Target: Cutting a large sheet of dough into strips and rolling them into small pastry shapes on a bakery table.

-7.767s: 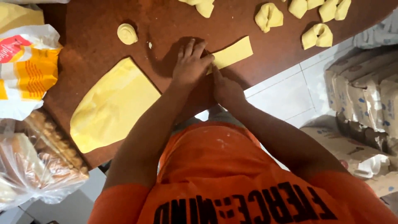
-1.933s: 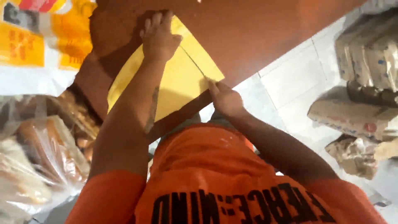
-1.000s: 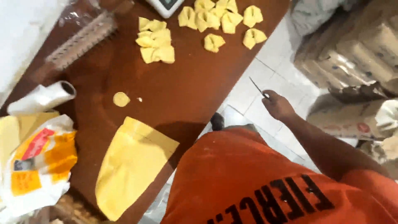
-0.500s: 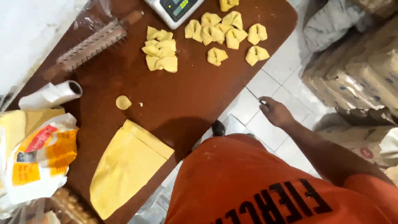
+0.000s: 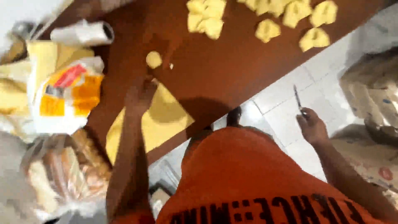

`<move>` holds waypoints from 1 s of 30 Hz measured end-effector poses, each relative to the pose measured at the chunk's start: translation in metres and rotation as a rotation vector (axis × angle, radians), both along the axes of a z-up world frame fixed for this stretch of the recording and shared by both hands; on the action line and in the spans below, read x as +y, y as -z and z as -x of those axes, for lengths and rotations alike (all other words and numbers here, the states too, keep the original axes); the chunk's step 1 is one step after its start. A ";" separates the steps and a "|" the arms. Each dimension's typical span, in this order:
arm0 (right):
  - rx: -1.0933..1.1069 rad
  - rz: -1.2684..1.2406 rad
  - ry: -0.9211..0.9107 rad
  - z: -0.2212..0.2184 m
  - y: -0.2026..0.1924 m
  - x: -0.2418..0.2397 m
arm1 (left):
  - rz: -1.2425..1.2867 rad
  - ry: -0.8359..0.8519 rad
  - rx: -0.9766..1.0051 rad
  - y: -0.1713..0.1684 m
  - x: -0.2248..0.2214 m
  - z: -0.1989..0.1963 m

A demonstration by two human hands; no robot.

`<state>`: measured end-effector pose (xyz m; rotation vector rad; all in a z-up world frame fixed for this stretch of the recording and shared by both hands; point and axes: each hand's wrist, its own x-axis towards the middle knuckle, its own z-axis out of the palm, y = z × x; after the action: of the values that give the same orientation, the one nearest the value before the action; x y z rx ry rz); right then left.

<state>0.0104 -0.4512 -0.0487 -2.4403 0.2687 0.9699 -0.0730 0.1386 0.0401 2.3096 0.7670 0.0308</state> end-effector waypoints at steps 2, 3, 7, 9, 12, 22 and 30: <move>0.012 0.075 0.021 0.013 -0.025 0.024 | -0.078 0.133 0.393 0.086 0.036 0.000; 0.008 0.079 0.015 0.019 -0.015 0.027 | -0.073 0.127 0.390 0.078 0.034 -0.006; -0.071 0.086 0.084 0.057 -0.023 0.042 | -0.023 0.037 0.616 0.078 0.031 -0.022; -0.034 0.112 0.072 0.075 -0.034 0.061 | -0.082 0.076 0.613 0.103 0.050 -0.022; -0.112 0.036 0.075 0.104 -0.033 0.071 | -0.278 0.327 0.717 0.145 0.064 -0.014; -0.106 -0.047 0.119 0.096 -0.042 0.113 | 1.147 0.080 -0.067 -0.011 -0.065 -0.021; -0.213 -0.144 -0.073 0.033 -0.059 0.183 | 1.118 -0.369 0.091 0.107 -0.084 -0.034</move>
<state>-0.0223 -0.2686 0.0102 -2.4085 0.0345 0.7243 -0.0386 0.0544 -0.0673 1.1091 0.9237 -0.2713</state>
